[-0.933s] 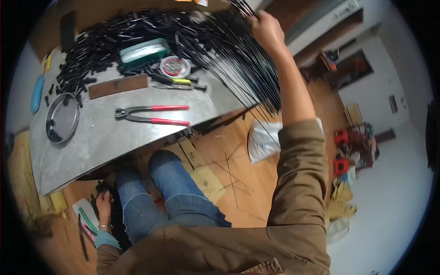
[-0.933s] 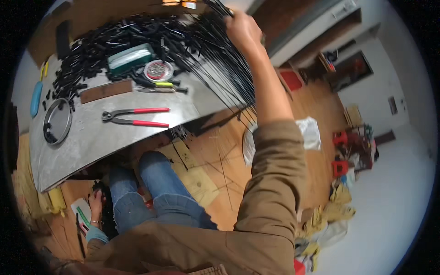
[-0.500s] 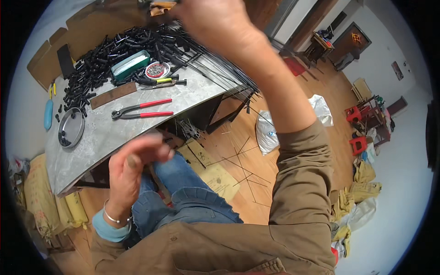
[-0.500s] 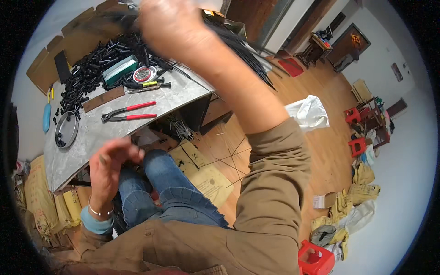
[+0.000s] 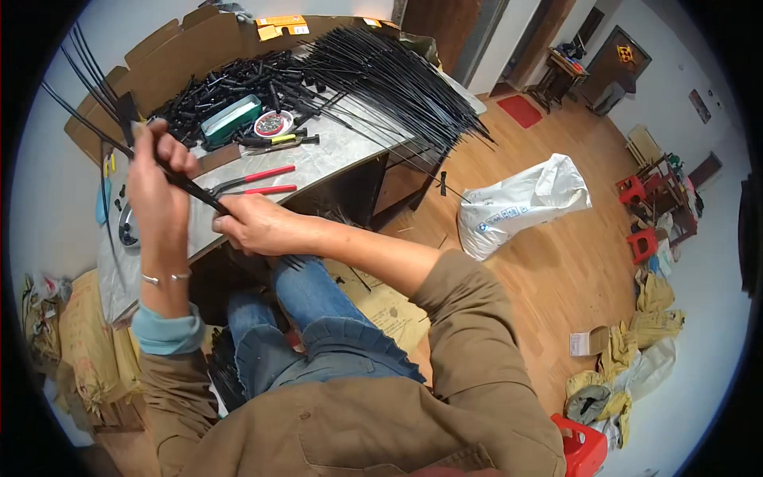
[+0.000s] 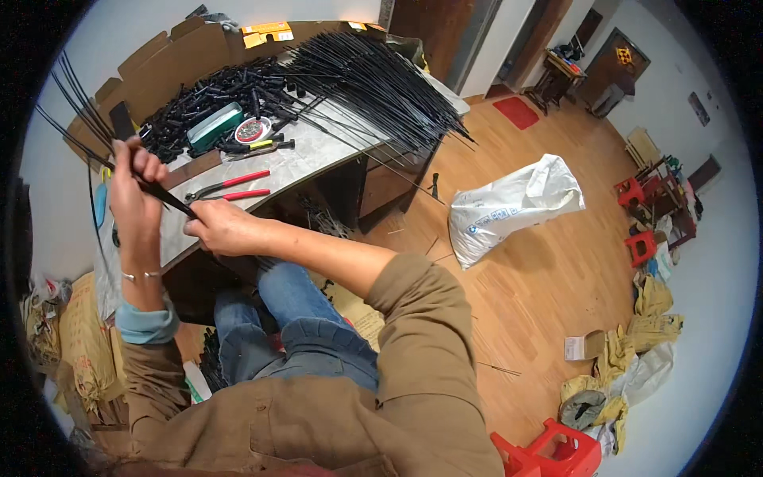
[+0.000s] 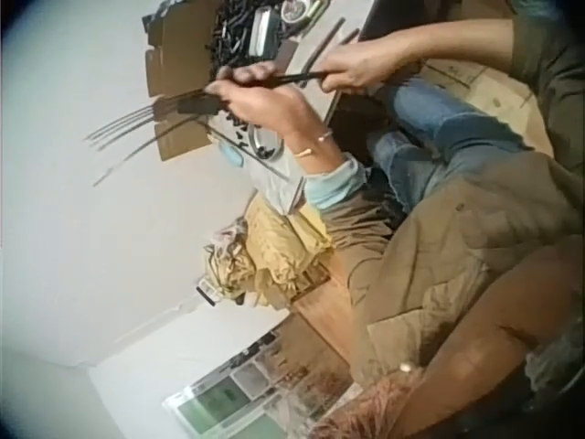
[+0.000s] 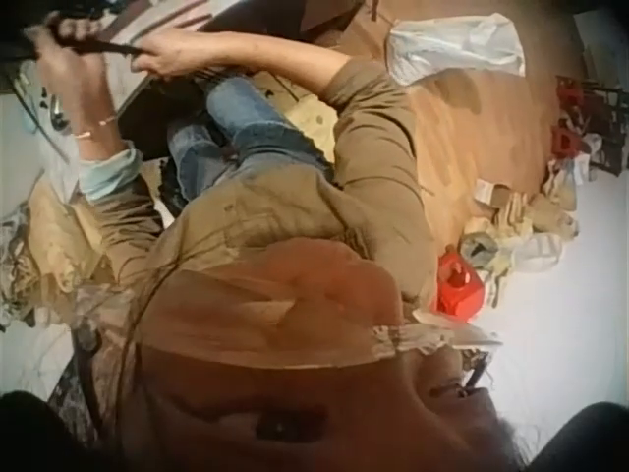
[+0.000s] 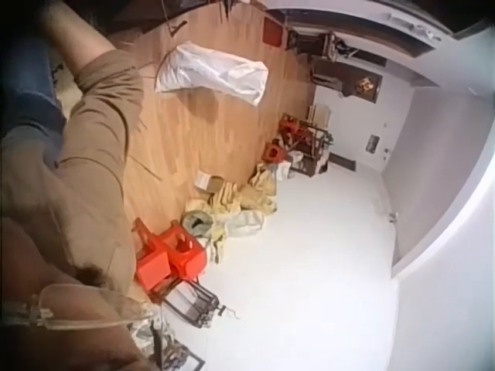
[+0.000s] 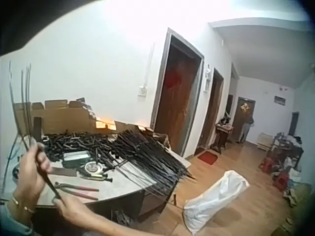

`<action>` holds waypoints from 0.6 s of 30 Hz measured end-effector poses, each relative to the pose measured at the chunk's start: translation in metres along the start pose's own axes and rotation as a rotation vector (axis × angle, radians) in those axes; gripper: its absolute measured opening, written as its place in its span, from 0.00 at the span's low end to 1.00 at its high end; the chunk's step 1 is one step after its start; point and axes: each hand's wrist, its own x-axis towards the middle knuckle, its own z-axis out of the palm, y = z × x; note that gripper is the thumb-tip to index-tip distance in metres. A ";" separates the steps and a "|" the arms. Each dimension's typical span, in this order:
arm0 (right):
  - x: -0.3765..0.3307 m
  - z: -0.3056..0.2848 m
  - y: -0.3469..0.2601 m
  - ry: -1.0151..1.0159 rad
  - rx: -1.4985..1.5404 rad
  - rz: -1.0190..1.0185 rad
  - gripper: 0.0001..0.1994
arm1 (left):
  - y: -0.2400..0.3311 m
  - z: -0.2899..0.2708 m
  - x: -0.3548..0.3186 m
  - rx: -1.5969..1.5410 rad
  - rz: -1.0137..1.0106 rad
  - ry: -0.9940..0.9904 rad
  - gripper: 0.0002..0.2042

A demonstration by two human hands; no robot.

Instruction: Assembling cable or hose components using plastic ties and pliers.

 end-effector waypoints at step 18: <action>0.102 0.051 0.018 0.049 0.364 0.039 0.12 | 0.048 -0.054 0.094 0.372 0.037 0.082 0.20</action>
